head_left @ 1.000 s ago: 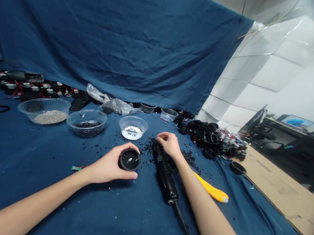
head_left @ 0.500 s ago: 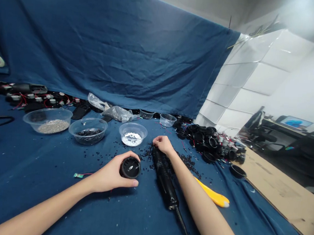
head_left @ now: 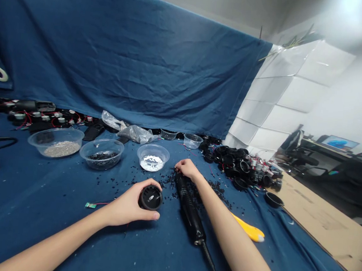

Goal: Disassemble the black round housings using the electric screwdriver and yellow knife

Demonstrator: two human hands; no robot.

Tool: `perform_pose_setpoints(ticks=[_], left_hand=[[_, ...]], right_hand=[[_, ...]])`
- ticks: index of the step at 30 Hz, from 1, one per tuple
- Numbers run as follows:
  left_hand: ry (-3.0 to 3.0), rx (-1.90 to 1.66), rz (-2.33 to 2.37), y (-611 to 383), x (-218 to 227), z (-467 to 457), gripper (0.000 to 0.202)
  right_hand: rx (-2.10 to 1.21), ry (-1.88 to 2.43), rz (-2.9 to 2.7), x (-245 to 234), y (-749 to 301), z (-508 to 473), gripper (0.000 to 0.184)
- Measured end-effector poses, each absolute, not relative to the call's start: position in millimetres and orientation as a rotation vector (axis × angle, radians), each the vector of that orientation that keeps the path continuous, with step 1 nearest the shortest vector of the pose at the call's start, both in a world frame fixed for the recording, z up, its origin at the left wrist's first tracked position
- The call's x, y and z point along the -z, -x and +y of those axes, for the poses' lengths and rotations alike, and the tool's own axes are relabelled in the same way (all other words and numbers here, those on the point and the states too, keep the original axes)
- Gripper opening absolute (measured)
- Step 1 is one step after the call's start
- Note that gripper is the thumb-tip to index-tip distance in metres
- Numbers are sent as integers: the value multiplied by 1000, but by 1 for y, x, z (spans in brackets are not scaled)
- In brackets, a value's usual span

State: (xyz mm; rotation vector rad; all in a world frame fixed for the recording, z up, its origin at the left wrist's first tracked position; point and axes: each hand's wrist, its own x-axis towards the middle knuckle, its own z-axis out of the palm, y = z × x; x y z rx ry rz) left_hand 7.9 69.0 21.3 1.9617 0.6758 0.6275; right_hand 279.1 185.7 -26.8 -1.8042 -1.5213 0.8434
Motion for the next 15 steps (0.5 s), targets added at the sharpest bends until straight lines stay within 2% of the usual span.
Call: perform_pose_setpoints(ticks=[15], left_hand=[[-1966, -620, 667, -8, -19, 70, 47]], right_hand=[[-798, 1804, -1586, 25, -277, 182, 34]])
